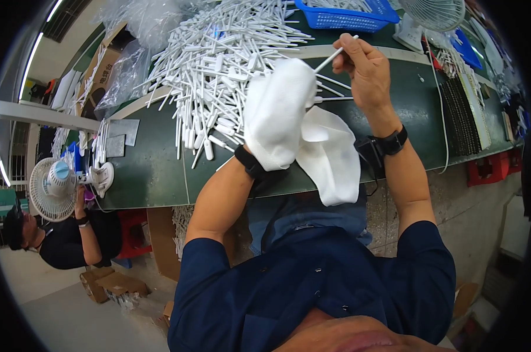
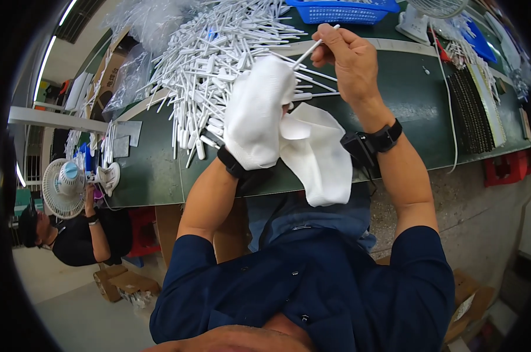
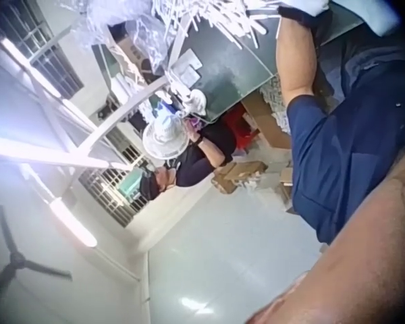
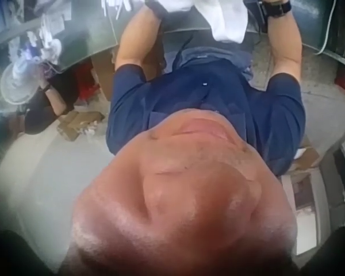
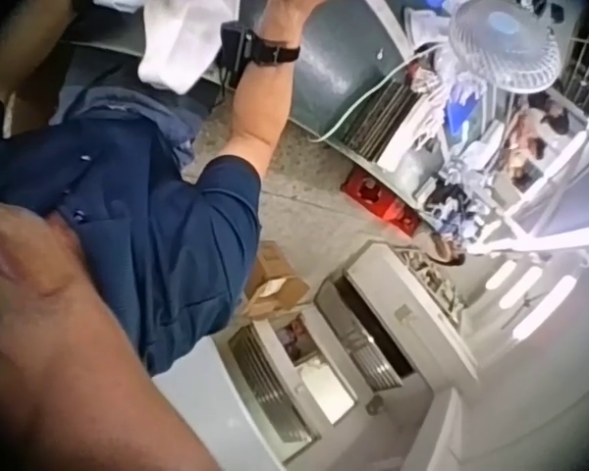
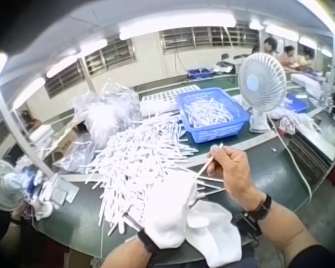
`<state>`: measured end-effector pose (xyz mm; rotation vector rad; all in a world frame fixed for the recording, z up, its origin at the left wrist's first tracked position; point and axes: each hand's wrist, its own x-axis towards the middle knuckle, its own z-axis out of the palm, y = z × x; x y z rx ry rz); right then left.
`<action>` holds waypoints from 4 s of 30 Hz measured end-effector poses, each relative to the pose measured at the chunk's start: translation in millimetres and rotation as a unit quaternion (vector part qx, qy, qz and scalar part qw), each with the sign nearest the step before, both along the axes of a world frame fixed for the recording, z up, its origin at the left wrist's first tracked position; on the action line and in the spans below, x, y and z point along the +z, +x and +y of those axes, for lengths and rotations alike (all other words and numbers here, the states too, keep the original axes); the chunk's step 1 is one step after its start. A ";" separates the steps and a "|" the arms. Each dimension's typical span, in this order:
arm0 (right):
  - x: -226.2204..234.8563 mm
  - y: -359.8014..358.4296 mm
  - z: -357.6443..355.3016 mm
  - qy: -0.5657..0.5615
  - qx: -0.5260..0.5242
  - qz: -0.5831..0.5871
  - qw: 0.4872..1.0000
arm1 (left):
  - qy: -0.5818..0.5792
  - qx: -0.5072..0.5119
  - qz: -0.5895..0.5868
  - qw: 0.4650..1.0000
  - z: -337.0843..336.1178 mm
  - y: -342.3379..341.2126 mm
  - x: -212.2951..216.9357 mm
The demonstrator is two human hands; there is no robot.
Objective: The person cleans white plastic sticks by picking them up from a pile, wiping each with a cloth, and placing them into a blue basket.
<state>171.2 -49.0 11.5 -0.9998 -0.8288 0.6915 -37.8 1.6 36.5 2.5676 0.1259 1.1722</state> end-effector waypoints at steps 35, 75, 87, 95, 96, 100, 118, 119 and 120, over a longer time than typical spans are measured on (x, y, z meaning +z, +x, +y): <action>38.2 9.5 55.1 -0.221 0.100 -0.692 0.680 | -0.171 0.033 0.050 0.983 -6.0 -12.6 8.9; -16.7 -35.0 -10.4 -0.201 0.207 -0.163 0.943 | -0.778 -0.213 -0.087 0.585 -2.1 12.0 -28.5; 3.2 -26.9 -15.6 -0.220 0.188 -0.174 0.941 | -0.729 -0.117 -0.128 0.662 1.8 11.7 -27.6; 7.1 -36.9 -18.9 -0.124 0.114 -0.083 0.982 | -0.029 -0.138 0.119 0.983 12.2 9.4 -16.3; 1.6 -34.5 -17.8 -0.136 0.116 -0.072 0.981 | -0.022 -0.151 0.110 0.982 15.4 10.2 -15.4; -8.7 -24.0 -14.1 -0.125 0.061 -0.048 0.989 | -0.191 -0.147 0.182 0.953 18.1 5.9 -16.6; -11.3 -4.3 -7.8 -0.101 0.096 0.037 0.990 | -0.338 -0.113 0.067 0.932 4.2 2.2 -31.0; -11.5 -3.1 -8.6 -0.104 0.096 0.036 0.989 | -0.339 -0.113 0.066 0.932 2.7 2.1 -29.4; -10.2 -2.9 -8.6 -0.107 0.096 0.035 0.989 | -0.396 -0.121 0.076 0.907 2.5 1.9 -25.3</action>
